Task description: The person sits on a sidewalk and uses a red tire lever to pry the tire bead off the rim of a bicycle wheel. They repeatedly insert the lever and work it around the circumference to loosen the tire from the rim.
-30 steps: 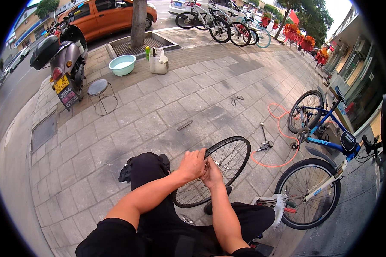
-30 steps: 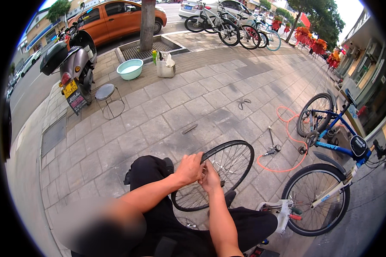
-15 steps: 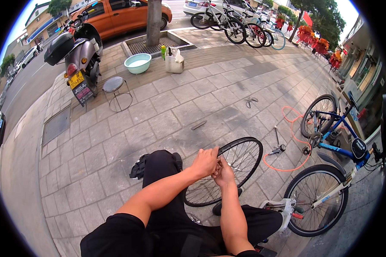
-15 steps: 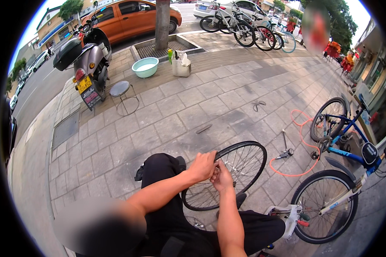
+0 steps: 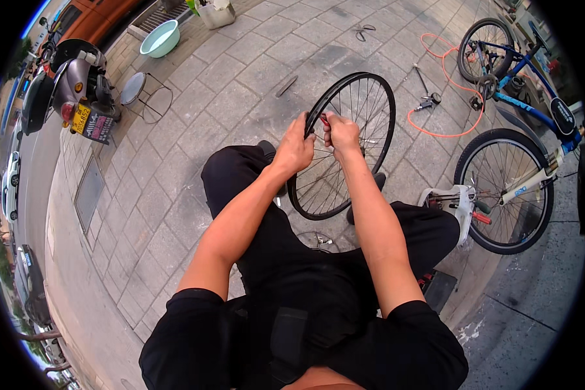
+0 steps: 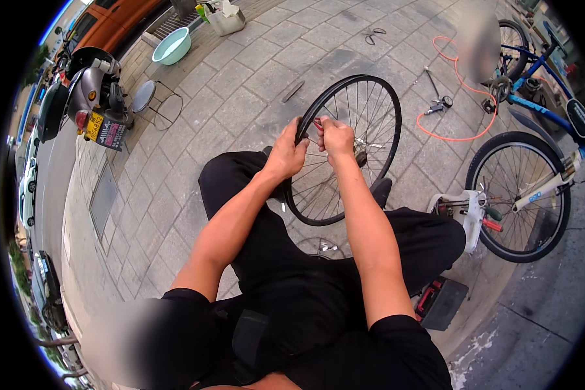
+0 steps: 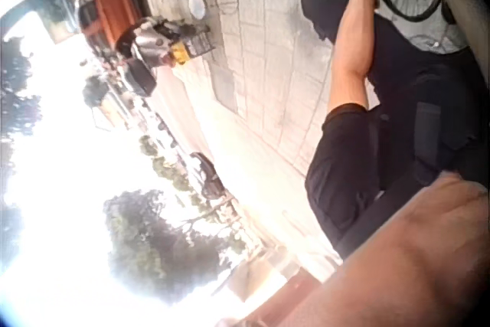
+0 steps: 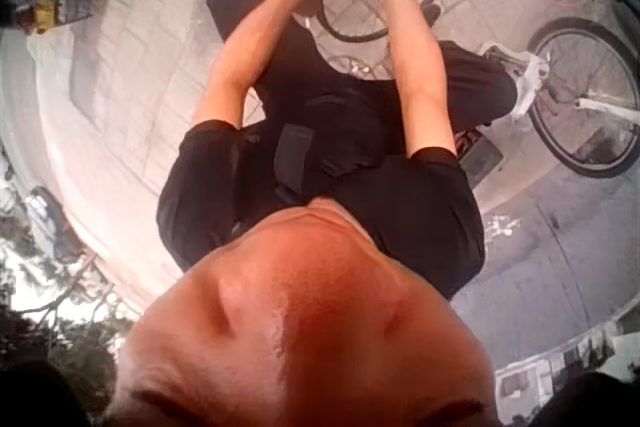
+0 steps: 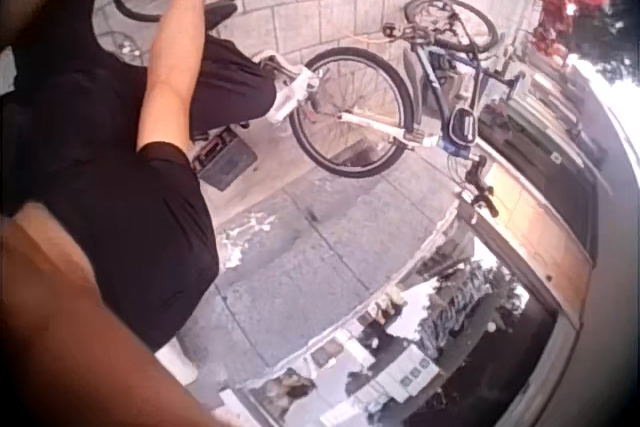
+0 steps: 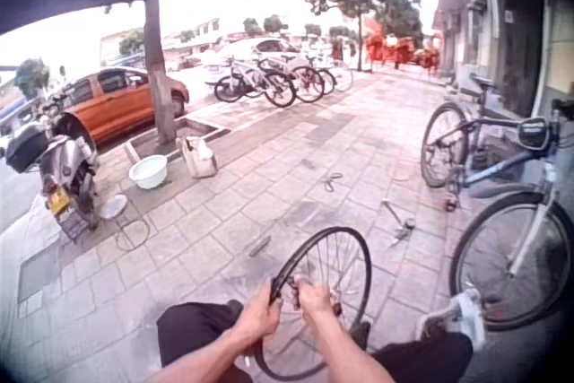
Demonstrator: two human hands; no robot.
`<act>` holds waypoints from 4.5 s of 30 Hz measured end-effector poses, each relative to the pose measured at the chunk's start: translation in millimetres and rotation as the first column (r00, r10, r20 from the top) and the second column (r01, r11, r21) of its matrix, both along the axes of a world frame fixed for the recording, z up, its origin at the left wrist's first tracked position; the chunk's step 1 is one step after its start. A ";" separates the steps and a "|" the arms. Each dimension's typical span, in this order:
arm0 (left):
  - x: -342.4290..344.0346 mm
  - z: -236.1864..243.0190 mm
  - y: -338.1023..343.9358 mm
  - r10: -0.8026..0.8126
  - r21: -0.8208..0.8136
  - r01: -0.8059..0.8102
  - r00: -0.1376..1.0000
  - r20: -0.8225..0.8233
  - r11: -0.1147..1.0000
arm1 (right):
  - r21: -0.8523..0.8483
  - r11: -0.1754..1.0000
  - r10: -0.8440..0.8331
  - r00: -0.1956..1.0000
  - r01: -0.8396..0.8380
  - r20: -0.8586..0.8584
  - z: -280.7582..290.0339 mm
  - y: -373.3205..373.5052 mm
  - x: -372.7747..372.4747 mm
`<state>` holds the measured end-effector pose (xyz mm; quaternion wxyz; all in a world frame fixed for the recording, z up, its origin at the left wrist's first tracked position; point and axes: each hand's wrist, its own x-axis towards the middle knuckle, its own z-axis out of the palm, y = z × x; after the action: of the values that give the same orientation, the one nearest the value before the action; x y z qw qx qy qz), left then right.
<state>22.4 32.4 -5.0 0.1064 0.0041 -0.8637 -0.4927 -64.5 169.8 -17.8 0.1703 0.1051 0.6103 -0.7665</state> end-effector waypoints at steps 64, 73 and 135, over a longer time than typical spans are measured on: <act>-6.2 29.4 -9.0 -0.049 -0.163 0.043 0.998 -0.031 0.986 | -0.601 0.779 0.093 0.915 0.179 0.393 -6.5 -17.9 47.6; -8.0 31.7 -12.2 -0.153 -0.171 0.155 0.988 0.022 0.973 | -0.419 0.901 0.183 0.780 0.110 0.598 24.6 -7.0 26.4; -9.1 39.8 3.5 -0.026 -0.270 0.034 0.999 0.033 0.962 | 0.002 0.945 0.306 0.886 -0.326 -0.348 -42.1 20.8 59.2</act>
<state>13.3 35.9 34.8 0.0858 -0.0161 -0.9243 -0.3715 -5.3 190.6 -59.9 0.1867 -0.1360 0.6176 -0.7518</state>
